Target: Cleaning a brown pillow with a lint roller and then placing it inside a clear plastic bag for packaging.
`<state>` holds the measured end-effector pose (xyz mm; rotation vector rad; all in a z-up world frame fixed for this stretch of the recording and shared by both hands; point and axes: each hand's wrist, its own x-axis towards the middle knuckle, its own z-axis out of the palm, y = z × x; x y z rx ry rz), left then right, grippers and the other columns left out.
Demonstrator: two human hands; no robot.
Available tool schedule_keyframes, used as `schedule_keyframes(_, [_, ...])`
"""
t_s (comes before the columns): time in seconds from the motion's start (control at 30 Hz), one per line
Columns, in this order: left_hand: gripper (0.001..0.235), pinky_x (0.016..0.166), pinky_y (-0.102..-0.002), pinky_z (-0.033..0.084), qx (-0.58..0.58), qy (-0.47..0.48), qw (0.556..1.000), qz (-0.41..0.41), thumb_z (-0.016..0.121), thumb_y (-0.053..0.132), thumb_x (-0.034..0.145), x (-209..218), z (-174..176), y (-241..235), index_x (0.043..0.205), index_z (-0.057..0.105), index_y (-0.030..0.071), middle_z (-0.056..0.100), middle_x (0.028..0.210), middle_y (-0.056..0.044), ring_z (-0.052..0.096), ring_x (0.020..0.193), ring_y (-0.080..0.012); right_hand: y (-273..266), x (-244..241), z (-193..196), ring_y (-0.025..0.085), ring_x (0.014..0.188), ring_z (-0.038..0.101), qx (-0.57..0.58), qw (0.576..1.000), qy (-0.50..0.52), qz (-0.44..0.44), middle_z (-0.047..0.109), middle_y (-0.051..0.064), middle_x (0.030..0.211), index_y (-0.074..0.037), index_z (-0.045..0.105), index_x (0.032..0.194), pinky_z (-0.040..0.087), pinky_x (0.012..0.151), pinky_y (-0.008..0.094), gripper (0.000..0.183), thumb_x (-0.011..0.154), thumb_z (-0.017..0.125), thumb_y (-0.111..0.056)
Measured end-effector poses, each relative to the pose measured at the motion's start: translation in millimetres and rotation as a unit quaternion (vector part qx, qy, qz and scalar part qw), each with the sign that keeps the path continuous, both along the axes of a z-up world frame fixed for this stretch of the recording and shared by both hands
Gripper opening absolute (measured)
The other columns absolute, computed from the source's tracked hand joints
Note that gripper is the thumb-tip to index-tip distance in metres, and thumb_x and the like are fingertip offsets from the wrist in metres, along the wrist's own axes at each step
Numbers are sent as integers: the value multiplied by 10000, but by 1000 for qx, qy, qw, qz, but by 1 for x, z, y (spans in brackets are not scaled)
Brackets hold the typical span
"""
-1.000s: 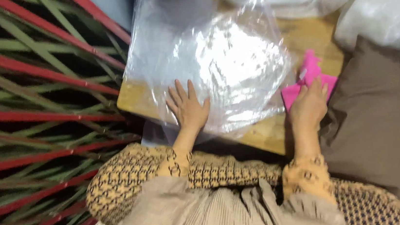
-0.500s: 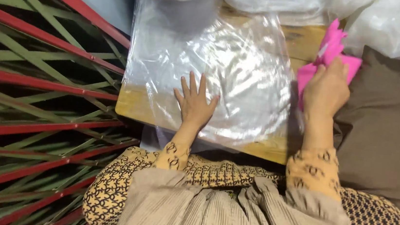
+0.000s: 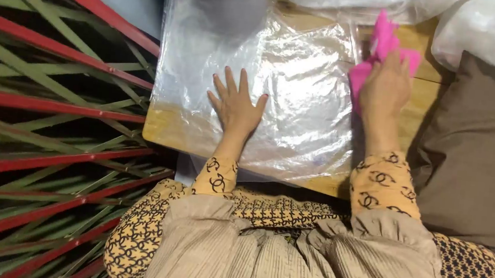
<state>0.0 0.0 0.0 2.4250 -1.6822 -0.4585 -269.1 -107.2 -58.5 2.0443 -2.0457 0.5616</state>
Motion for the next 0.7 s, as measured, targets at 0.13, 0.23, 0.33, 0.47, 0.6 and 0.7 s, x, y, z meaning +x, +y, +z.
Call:
schedule_keyframes(0.13, [767, 1205, -669, 4, 70, 0, 997, -14, 376, 623, 1006, -40, 12, -22, 1640, 154, 253, 12, 1716, -85, -61, 1548, -429, -5, 72, 74, 293, 894, 588, 140, 951, -252, 116, 614, 135, 1127, -133, 552, 1341, 489, 652, 402, 456, 903, 679, -131])
schedule_keyframes(0.23, [752, 1191, -699, 10, 18, -21, 998, -48, 314, 649, 1013, -37, -21, -31, 1645, 157, 272, 30, 1721, -73, -48, 1553, -443, 3, 93, 118, 372, 1234, 553, 228, 881, -396, 120, 440, 210, 1460, -111, 381, 1479, 511, 965, 478, 658, 919, 604, -375])
schedule_keyframes(0.33, [747, 1200, -687, 8, 9, -49, 995, -89, 321, 670, 1024, -23, -28, -42, 1651, 159, 297, 11, 1722, -49, -52, 1560, -412, -11, 63, 127, 173, 1189, 609, 276, 754, -595, -45, 548, 66, 1361, -149, 504, 1272, 524, 963, 292, 428, 933, 408, -393])
schedule_keyframes(0.47, [793, 1208, -670, 14, 28, -56, 994, -86, 455, 618, 1024, -20, 7, -47, 1654, 152, 244, -15, 1714, -78, -96, 1537, -437, -24, 0, 68, 477, 866, 545, 69, 976, -197, 57, 552, 235, 1041, 18, 573, 1119, 425, 655, 637, 245, 1090, 419, -170])
schedule_keyframes(0.6, [736, 1195, -716, 95, 6, -23, 999, -25, 513, 568, 1021, -70, 12, -5, 1632, 311, 210, 123, 1720, -153, 49, 1556, -479, 72, 24, 15, 506, 1041, 535, 83, 978, -166, 95, 548, 295, 1181, 5, 564, 1258, 427, 822, 615, 271, 1044, 496, -146])
schedule_keyframes(0.7, [759, 1179, -736, 80, 27, 26, 998, -40, 546, 510, 999, -85, -5, 16, 1635, 270, 202, 101, 1718, -168, 37, 1549, -495, 118, 29, -16, 547, 1305, 521, 91, 978, -118, 145, 542, 383, 1392, -16, 552, 1467, 430, 1072, 581, 504, 975, 611, -109])
